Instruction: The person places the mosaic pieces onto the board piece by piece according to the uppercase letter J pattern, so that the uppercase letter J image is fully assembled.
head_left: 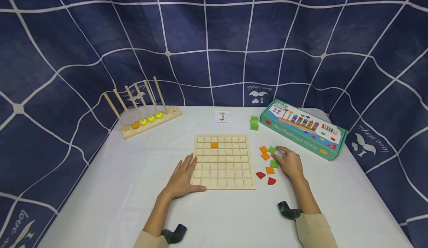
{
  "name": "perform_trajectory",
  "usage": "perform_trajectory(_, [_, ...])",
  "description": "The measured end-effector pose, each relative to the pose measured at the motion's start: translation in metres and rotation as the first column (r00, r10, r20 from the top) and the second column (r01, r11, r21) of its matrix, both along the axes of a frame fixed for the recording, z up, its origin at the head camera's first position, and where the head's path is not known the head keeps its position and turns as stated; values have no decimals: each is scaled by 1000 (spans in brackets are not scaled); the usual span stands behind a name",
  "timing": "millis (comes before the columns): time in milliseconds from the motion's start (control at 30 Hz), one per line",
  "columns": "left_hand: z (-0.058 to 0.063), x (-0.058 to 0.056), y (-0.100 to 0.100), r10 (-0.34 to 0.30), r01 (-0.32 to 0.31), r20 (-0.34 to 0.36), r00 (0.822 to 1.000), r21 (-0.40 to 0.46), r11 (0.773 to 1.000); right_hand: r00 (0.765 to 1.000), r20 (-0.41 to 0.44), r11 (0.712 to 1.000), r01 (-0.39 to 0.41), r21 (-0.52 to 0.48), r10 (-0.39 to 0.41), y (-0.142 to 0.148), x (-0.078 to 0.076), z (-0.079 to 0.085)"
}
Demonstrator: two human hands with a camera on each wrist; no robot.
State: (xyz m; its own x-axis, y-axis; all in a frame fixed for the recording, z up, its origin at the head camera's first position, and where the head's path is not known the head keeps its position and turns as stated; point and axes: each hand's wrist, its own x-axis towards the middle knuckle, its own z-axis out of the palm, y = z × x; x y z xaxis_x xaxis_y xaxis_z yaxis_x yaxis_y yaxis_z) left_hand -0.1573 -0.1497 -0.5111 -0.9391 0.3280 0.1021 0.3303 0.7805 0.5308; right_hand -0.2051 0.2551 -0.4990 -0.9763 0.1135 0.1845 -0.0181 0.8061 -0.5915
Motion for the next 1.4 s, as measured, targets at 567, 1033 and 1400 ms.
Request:
perform_trajectory(567, [5, 3, -1, 10, -10, 35, 999, -9, 1000, 991, -119, 994, -78, -74, 69, -15, -2, 5])
perform_trajectory(1033, [5, 4, 0, 8, -8, 18, 1000, 2, 1000, 898, -209, 898, -419, -135, 388, -92, -23, -3])
perform_trajectory(1400, [2, 2, -1, 15, -15, 16, 1000, -10, 1000, 884, -196, 888, -448, -101, 423, -131, -49, -7])
